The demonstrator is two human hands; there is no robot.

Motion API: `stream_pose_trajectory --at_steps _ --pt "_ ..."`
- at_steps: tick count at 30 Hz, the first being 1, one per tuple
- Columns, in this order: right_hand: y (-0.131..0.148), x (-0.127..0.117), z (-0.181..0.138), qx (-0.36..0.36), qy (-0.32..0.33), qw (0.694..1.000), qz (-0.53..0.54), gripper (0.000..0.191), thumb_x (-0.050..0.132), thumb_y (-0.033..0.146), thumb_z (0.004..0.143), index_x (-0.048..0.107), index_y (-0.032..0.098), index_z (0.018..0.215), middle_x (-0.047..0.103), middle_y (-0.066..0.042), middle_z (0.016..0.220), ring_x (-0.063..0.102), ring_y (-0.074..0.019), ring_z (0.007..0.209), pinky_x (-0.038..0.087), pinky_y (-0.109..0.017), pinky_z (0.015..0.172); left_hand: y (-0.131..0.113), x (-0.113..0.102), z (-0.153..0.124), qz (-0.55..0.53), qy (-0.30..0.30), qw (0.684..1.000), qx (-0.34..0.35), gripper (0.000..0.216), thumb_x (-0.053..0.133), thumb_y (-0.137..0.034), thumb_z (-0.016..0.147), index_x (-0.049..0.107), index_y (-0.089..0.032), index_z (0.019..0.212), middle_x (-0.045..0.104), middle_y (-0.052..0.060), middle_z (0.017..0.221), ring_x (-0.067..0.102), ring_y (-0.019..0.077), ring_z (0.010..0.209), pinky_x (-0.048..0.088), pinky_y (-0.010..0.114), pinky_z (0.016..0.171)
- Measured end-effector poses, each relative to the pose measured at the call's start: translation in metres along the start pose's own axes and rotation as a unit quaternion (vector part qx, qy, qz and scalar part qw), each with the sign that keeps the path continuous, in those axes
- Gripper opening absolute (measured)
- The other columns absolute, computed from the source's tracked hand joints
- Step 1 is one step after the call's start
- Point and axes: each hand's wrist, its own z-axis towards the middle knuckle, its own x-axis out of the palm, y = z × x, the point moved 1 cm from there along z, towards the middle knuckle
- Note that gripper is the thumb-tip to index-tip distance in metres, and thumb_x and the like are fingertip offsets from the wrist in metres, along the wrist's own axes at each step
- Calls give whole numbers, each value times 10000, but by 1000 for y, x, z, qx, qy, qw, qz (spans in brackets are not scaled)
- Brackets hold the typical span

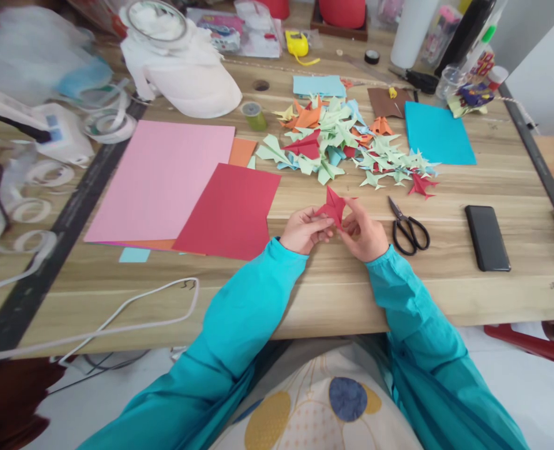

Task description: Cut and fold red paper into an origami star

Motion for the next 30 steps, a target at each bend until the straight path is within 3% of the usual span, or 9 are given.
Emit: stream_pose_trajectory --at_steps 4,8,14,19,25,30 --pt "0 0 0 -55 17 996 -69 306 560 229 778 553 227 1084 612 -21 741 554 -104 583 488 -224 571 0 0 0 -5 7 1000 5 361 773 -224 476 514 -109 700 612 -3 548 551 90 410 430 186 382" --pt "3 -2 4 -78 6 995 -54 182 529 182 801 624 199 956 643 -53 785 598 -128 685 498 -238 639 -1 1 0 -7 6 1000 2 381 771 -194 475 503 -108 732 633 13 571 557 89 417 444 190 414" --pt "3 -4 6 -28 -4 1000 -1 132 543 206 798 648 201 878 654 -34 729 605 -130 645 499 -256 621 -2 1 2 -40 5 999 -18 336 706 -267 593 479 -139 804 639 17 587 612 129 505 477 218 470" --pt "0 -4 6 42 6 997 57 118 573 245 779 648 183 846 625 -17 660 568 -110 541 479 -246 533 -2 -1 3 -47 -28 998 35 280 718 -180 547 500 -129 716 607 -23 566 615 111 537 508 228 542" --pt "0 -4 9 33 -7 997 64 102 661 262 696 652 176 751 596 -40 753 554 -115 599 470 -244 519 0 0 2 -12 -41 998 36 278 713 -177 543 482 -129 689 592 -29 552 594 101 505 517 250 555" --pt "-2 -3 10 87 -39 988 118 135 642 311 712 612 179 701 566 -32 725 548 -130 639 461 -250 521 0 1 1 -4 -36 997 69 427 698 -189 573 403 -198 882 601 -66 580 609 118 506 514 262 537"
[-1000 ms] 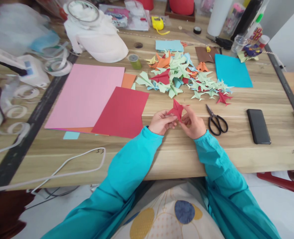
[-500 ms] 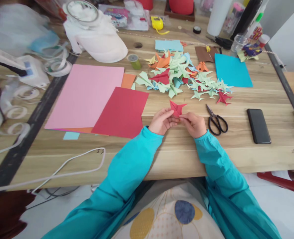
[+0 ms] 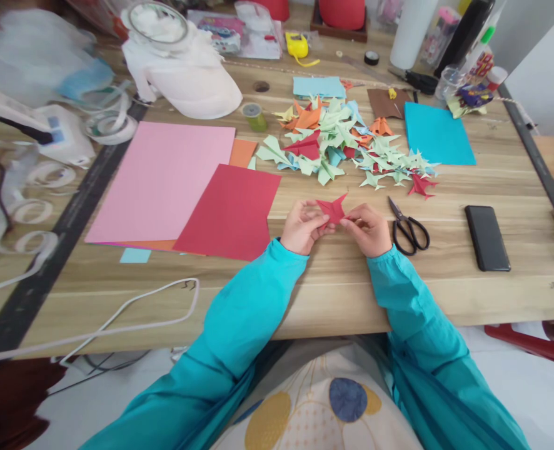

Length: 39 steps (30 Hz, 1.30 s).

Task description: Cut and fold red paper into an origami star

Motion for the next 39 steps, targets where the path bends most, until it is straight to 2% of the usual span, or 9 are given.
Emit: stream_pose_trajectory --at_steps 3,7,11,15,20,24,28,39 --pt "-4 1 1 44 -10 998 34 188 628 354 719 582 175 683 554 -16 661 529 -123 599 447 -250 515 0 0 -1 24 26 999 14 492 686 -228 604 389 -242 996 598 -80 602 613 113 514 520 267 558" --pt "-5 2 2 72 -10 995 66 232 642 390 698 574 169 673 549 -2 635 507 -105 552 430 -242 501 1 2 -1 57 62 996 2 278 683 -289 612 548 -148 811 628 3 690 627 126 590 527 272 602" --pt "-2 2 3 93 -3 991 94 249 642 407 694 577 168 674 556 7 606 493 -93 503 415 -239 475 1 4 -3 84 64 994 25 271 732 -260 548 600 -122 741 637 20 693 629 148 652 535 312 659" --pt "-2 1 2 102 12 988 118 234 655 392 686 593 167 704 572 8 613 508 -91 504 431 -239 485 -1 5 -5 111 32 992 48 246 733 -271 544 602 -110 675 624 11 600 616 135 587 527 300 639" --pt "-4 2 2 100 31 988 117 248 717 374 614 611 176 719 618 -17 708 577 -132 636 485 -273 581 -2 5 -6 133 37 989 44 207 716 -266 574 616 -109 665 638 18 579 613 125 558 520 281 633" --pt "-3 3 2 123 8 983 136 233 705 384 627 609 175 661 603 -1 615 541 -108 521 460 -258 495 1 5 -6 126 45 991 30 217 717 -272 576 610 -112 675 639 18 582 623 135 567 520 278 615" --pt "-3 3 4 158 -16 975 157 252 735 386 578 591 181 605 592 14 545 515 -104 454 440 -263 442 3 4 -4 105 54 993 11 253 714 -304 580 577 -119 685 632 15 588 631 144 565 511 266 563" --pt "-6 3 3 219 -26 954 202 281 774 315 520 533 173 536 576 23 463 518 -107 412 417 -248 409 3 5 -4 101 51 994 0 278 732 -270 556 546 -121 698 624 8 581 614 124 523 506 247 530"
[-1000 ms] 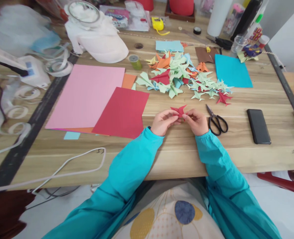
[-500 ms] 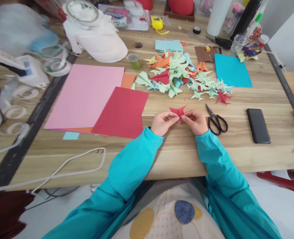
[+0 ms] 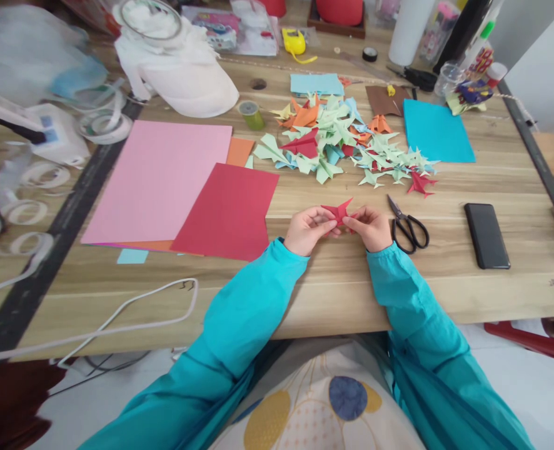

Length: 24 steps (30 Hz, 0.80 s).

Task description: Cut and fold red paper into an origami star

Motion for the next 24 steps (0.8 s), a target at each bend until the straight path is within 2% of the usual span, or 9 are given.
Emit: stream_pose_trajectory --at_steps 6,16,24 --pt "-2 -1 1 1 -2 1000 -7 291 761 329 541 518 170 521 562 29 444 501 -94 380 385 -221 367 3 -1 2 -22 -4 1000 -22 296 747 -250 524 542 -118 692 625 9 594 610 121 513 497 243 519" --pt "-3 -1 0 -2 6 1000 -14 294 749 351 564 518 171 537 570 24 439 504 -95 369 386 -214 352 3 -2 2 -17 1 1000 -21 256 735 -204 540 546 -111 684 610 3 550 593 111 482 470 216 469" --pt "-1 0 0 -22 4 1000 -15 296 759 335 555 517 165 538 571 26 450 499 -89 375 387 -215 366 4 -2 4 -57 13 997 -49 283 732 -277 565 541 -115 697 614 2 573 590 115 460 479 232 461"
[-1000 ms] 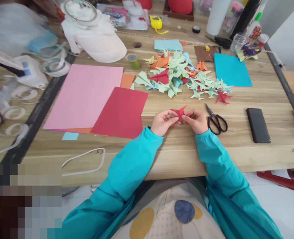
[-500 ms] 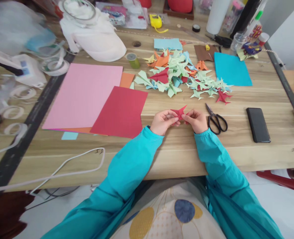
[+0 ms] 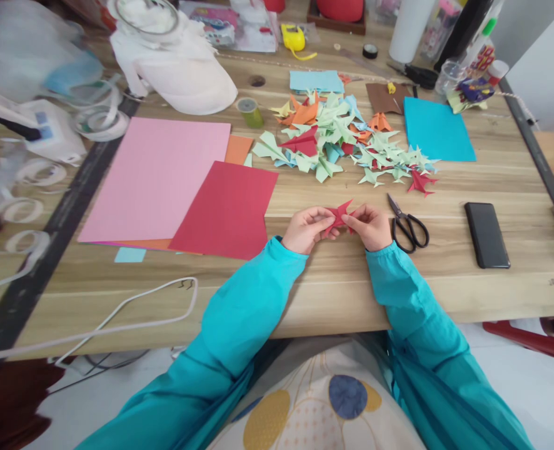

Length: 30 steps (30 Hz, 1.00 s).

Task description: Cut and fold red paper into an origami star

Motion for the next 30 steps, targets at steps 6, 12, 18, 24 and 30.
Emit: stream_pose_trajectory --at_steps 6,12,18,24,30 --pt "3 1 -1 1 -2 1000 -8 301 765 336 541 520 162 536 572 26 448 508 -89 381 400 -213 375 3 -1 0 17 17 1000 7 291 729 -274 575 552 -111 740 634 19 596 602 120 497 488 235 485" --pt "7 2 -3 4 -2 1000 -18 290 763 325 548 527 158 534 580 21 444 505 -84 371 391 -206 371 2 -1 0 43 8 999 21 276 726 -259 570 551 -110 723 625 6 577 581 96 463 479 215 471" --pt "7 2 -3 -5 -4 1000 -28 283 757 325 559 528 162 529 571 23 434 499 -88 369 378 -212 364 0 0 0 50 9 998 30 285 729 -284 562 557 -111 710 622 2 586 586 97 470 479 210 468" --pt "5 1 -3 -4 1 999 -38 283 752 333 566 531 159 538 574 18 440 499 -87 374 382 -212 367 1 0 0 45 7 999 29 297 741 -282 543 562 -108 705 634 10 584 595 105 479 488 218 480" --pt "5 1 -3 0 4 999 -39 287 748 346 570 530 161 544 587 13 454 508 -92 378 388 -215 369 -1 2 -1 54 0 998 27 274 737 -239 539 555 -104 691 634 15 575 595 108 471 483 214 467"
